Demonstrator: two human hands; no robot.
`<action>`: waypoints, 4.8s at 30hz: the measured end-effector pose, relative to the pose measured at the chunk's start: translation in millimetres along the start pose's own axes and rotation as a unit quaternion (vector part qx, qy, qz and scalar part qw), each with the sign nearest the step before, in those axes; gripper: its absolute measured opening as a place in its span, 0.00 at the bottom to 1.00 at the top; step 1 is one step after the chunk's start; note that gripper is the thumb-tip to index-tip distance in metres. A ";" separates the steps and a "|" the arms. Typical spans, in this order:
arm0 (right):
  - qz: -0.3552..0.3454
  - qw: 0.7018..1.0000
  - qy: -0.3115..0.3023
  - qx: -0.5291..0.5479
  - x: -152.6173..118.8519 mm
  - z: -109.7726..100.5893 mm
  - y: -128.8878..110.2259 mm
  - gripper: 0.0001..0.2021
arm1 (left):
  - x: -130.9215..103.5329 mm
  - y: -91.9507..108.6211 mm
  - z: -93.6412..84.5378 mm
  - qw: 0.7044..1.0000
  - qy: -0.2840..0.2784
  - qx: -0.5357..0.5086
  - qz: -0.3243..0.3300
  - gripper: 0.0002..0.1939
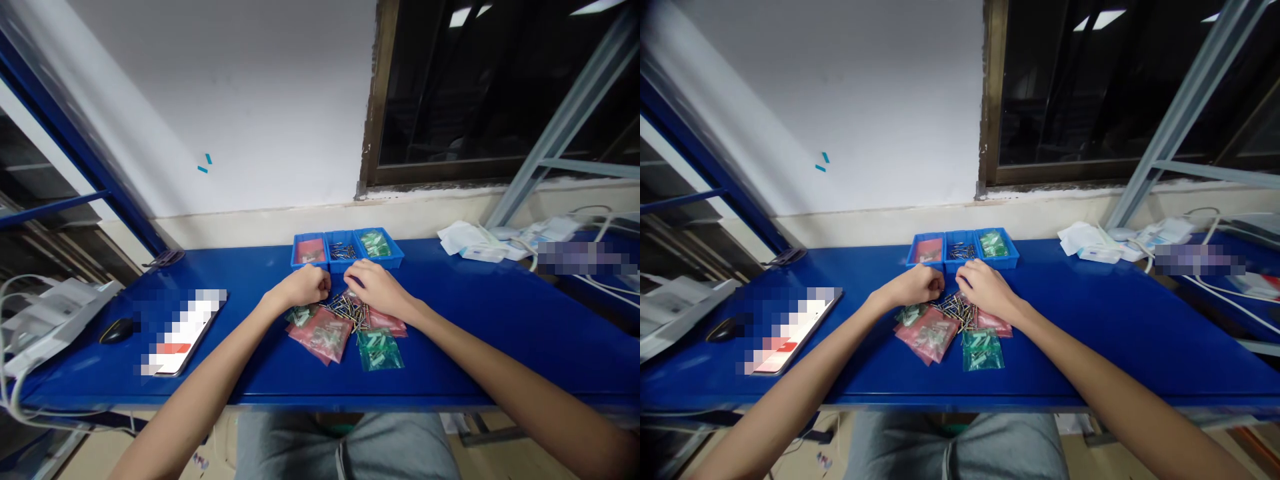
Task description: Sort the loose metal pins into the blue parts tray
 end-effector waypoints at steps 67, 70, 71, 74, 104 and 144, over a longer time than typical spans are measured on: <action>0.075 0.978 0.036 0.190 5.7 -7.6 -0.6 0.10 | -15.2 34.3 -24.4 0.942 0.308 -0.082 0.107 0.12; 0.072 0.980 0.038 0.183 5.5 -7.4 0.0 0.11 | -13.7 33.4 -20.2 0.948 0.294 -0.056 0.107 0.12; 0.071 0.980 0.038 0.181 5.3 -7.0 0.2 0.11 | -13.3 33.2 -19.3 0.949 0.291 -0.049 0.109 0.12; 0.076 0.981 0.036 0.173 4.8 -5.2 1.4 0.12 | -12.9 32.2 -18.3 0.949 0.291 -0.031 0.113 0.11; 0.079 0.984 0.036 0.154 2.6 -1.8 5.4 0.09 | -7.1 17.1 -11.9 0.962 0.245 0.036 0.115 0.06; 0.078 0.975 0.045 0.205 4.2 0.1 8.1 0.05 | -6.8 21.3 -24.5 0.950 0.265 -0.137 0.096 0.14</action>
Point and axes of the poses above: each hand's wrist, its own x-axis towards the middle knuckle, its own z-axis out of the palm, y = z × x, the point moved 7 cm from there along x, towards the middle knuckle, and after that the axes turned 1 degree about -z, right-handed, at the moved point
